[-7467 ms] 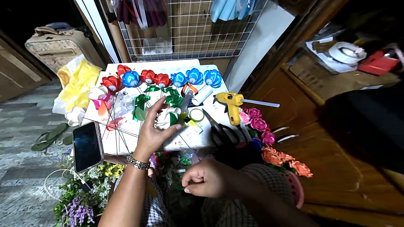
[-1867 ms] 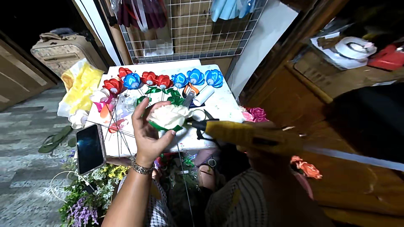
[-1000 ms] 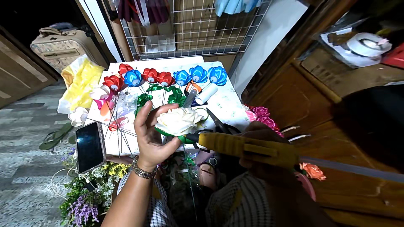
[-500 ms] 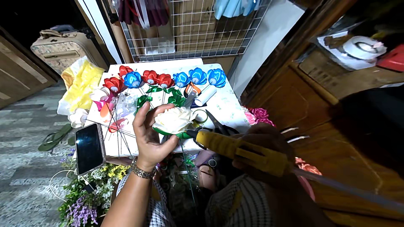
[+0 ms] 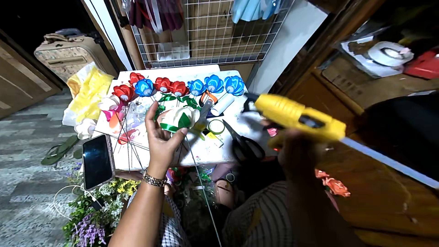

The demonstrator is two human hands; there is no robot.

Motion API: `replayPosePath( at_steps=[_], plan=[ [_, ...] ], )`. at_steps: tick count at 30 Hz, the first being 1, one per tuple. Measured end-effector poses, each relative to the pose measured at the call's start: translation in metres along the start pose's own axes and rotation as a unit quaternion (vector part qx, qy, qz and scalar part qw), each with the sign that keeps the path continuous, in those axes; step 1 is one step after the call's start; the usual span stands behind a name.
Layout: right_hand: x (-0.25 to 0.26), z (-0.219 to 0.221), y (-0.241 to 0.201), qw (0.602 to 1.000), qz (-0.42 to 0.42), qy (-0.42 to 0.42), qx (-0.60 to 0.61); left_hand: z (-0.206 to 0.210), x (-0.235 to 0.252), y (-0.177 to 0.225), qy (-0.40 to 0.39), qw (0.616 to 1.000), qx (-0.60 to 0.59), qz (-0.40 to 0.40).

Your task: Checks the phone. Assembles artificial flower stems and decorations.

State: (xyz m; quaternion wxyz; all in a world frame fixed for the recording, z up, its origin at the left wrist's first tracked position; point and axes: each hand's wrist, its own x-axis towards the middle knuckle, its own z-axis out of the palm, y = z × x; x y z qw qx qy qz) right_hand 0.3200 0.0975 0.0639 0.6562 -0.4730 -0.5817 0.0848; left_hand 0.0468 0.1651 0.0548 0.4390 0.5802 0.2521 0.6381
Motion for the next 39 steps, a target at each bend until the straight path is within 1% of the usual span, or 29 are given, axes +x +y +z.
replayPosePath(
  at_steps=[1,3,4,5,8,10,12,13,15,16,17,18,19,20,21,22,23,25,28,32,35,39],
  plan=[
    [0.008,0.0,0.006,0.997,0.069,0.007,-0.014,0.0,0.001,-0.001,0.017,0.999,0.007,-0.042],
    [0.022,-0.004,0.026,0.976,0.205,-0.025,-0.064,-0.001,0.001,-0.002,0.022,0.993,0.021,-0.11],
    [0.026,-0.006,0.041,0.965,0.247,-0.048,-0.074,-0.001,0.001,-0.002,0.02,0.989,0.026,-0.143],
    [0.027,-0.007,0.056,0.958,0.269,-0.064,-0.08,-0.001,0.002,-0.003,0.017,0.984,0.031,-0.175],
    [0.027,0.003,0.09,0.949,0.286,-0.089,-0.099,0.004,0.002,-0.006,0.002,0.963,0.028,-0.269],
    [0.027,0.013,0.093,0.944,0.293,-0.11,-0.101,0.009,0.002,-0.006,-0.013,0.951,-0.001,-0.308],
    [0.026,0.016,0.087,0.931,0.301,-0.141,-0.152,0.01,0.003,-0.009,-0.027,0.946,-0.045,-0.321],
    [0.026,0.012,0.078,0.916,0.303,-0.165,-0.204,0.01,0.003,-0.01,-0.032,0.944,-0.058,-0.322],
    [0.027,-0.007,0.049,0.864,0.293,-0.246,-0.329,0.009,0.003,-0.012,-0.038,0.944,-0.071,-0.32],
    [0.028,-0.018,0.029,0.834,0.29,-0.284,-0.375,0.007,0.004,-0.012,-0.043,0.945,-0.069,-0.318],
    [0.029,-0.028,0.004,0.817,0.282,-0.319,-0.389,0.006,0.004,-0.013,-0.054,0.944,-0.061,-0.319],
    [0.029,-0.036,-0.02,0.83,0.247,-0.338,-0.367,0.005,0.004,-0.013,-0.065,0.944,-0.049,-0.321],
    [0.026,-0.042,-0.034,0.87,0.154,-0.338,-0.325,0.006,0.003,-0.015,-0.076,0.943,-0.034,-0.323],
    [0.022,-0.038,-0.038,0.908,0.034,-0.313,-0.277,0.008,0.001,-0.016,-0.086,0.942,-0.022,-0.324],
    [0.018,-0.024,-0.035,0.936,-0.065,-0.267,-0.22,0.012,0.0,-0.016,-0.097,0.941,-0.015,-0.323],
    [0.015,-0.006,-0.028,0.95,-0.125,-0.235,-0.162,0.017,-0.001,-0.016,-0.102,0.941,-0.01,-0.322],
    [0.009,0.013,-0.021,0.953,-0.154,-0.229,-0.127,0.022,-0.002,-0.016,-0.105,0.941,-0.008,-0.323],
    [-0.001,0.043,-0.007,0.946,-0.167,-0.254,-0.111,0.028,-0.005,-0.017,-0.115,0.94,-0.008,-0.321],
    [-0.012,0.064,0.011,0.947,-0.154,-0.258,-0.111,0.032,-0.007,-0.018,-0.114,0.944,-0.024,-0.308],
    [-0.019,0.065,0.013,0.961,-0.079,-0.263,-0.037,0.032,-0.006,-0.016,-0.111,0.945,-0.022,-0.306],
    [-0.019,0.065,0.012,0.964,-0.082,-0.25,-0.025,0.031,-0.006,-0.014,-0.104,0.949,-0.039,-0.294],
    [-0.022,0.069,0.018,0.96,-0.099,-0.246,-0.083,0.03,-0.007,-0.016,-0.089,0.952,-0.046,-0.288]
  ],
)
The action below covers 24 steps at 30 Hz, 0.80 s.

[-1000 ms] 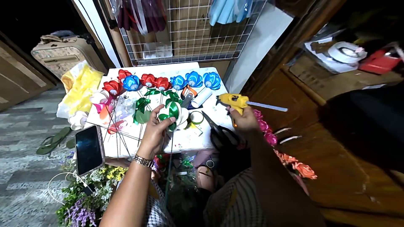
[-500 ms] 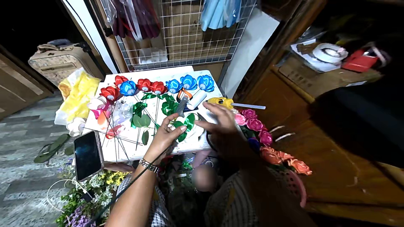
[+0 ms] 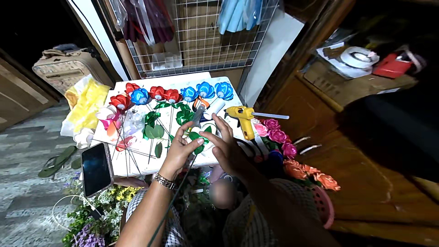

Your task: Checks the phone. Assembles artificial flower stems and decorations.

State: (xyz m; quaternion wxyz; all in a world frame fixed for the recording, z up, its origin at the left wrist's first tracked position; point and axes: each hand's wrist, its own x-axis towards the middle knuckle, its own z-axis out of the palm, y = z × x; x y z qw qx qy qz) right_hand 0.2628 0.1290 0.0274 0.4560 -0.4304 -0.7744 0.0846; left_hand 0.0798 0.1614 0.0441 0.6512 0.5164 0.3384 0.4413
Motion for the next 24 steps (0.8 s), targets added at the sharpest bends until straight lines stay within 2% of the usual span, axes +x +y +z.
replayPosePath(
  at_steps=[6,14,19,24],
  plan=[
    [0.001,-0.001,0.001,1.0,0.005,0.012,0.013,-0.004,-0.001,0.0,-0.02,1.0,-0.021,-0.01],
    [0.004,0.006,-0.008,0.992,0.067,0.088,0.064,0.001,-0.001,-0.001,-0.009,1.0,-0.002,0.027],
    [0.003,0.001,-0.01,0.982,0.107,0.058,0.142,0.003,-0.003,0.003,0.006,0.999,0.026,0.022],
    [0.008,-0.004,-0.005,0.984,0.024,0.098,0.145,0.006,-0.005,0.004,-0.011,0.999,0.019,0.028]
  ],
)
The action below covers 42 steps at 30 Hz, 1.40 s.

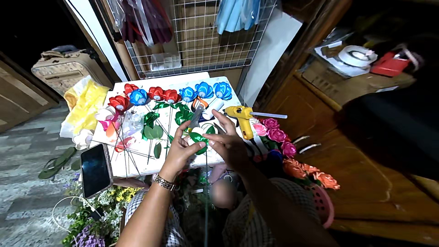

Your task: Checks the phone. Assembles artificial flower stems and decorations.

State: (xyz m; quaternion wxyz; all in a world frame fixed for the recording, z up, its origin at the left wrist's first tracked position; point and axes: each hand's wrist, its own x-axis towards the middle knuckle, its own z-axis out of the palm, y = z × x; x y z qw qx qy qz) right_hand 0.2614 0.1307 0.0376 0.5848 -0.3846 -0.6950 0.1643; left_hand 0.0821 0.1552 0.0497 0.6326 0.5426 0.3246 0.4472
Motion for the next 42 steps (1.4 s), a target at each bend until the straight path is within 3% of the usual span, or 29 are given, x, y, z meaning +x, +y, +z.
replayPosePath(
  at_steps=[8,13,21,32,37,42],
  plan=[
    [-0.003,0.003,0.001,0.997,0.077,-0.023,0.006,-0.002,0.0,-0.001,0.012,1.0,-0.009,-0.004],
    [0.0,0.003,0.002,1.0,0.016,0.004,0.026,-0.003,0.001,-0.002,0.01,1.0,-0.007,0.0],
    [-0.002,0.008,0.005,0.996,0.078,-0.017,0.047,-0.002,0.001,-0.004,0.031,0.999,-0.015,0.005],
    [-0.003,0.006,0.008,0.994,0.094,-0.027,0.043,0.0,0.0,-0.005,0.042,0.999,-0.006,0.005],
    [0.006,-0.005,-0.002,0.994,0.049,-0.006,0.093,0.002,0.0,-0.003,0.045,0.999,-0.011,0.007],
    [0.004,0.0,0.005,1.0,0.022,-0.012,0.001,0.001,0.002,-0.006,0.031,0.999,-0.02,0.02]
  ],
)
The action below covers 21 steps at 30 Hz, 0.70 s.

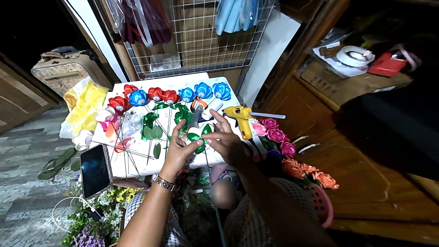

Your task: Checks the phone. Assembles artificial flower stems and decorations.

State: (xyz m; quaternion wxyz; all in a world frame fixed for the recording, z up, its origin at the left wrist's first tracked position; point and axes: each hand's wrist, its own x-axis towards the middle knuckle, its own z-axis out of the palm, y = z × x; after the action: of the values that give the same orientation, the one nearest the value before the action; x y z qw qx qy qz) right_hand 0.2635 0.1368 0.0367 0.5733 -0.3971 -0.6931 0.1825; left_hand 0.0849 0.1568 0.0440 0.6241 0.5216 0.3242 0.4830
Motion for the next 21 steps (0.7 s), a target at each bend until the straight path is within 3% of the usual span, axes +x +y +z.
replayPosePath(
  at_steps=[8,13,18,21],
  plan=[
    [-0.003,0.008,0.004,0.999,0.031,0.007,0.011,0.0,-0.001,0.0,-0.003,1.0,0.023,-0.014],
    [-0.007,0.015,0.011,0.999,-0.003,0.037,-0.02,0.002,0.0,-0.005,0.015,0.999,0.03,-0.007],
    [-0.004,0.007,0.006,0.996,0.047,-0.015,0.069,0.002,0.0,-0.004,0.018,1.0,0.018,-0.011],
    [-0.002,0.005,0.005,0.999,0.011,-0.017,0.046,0.003,0.001,-0.007,0.006,1.0,-0.001,-0.004]
  ],
)
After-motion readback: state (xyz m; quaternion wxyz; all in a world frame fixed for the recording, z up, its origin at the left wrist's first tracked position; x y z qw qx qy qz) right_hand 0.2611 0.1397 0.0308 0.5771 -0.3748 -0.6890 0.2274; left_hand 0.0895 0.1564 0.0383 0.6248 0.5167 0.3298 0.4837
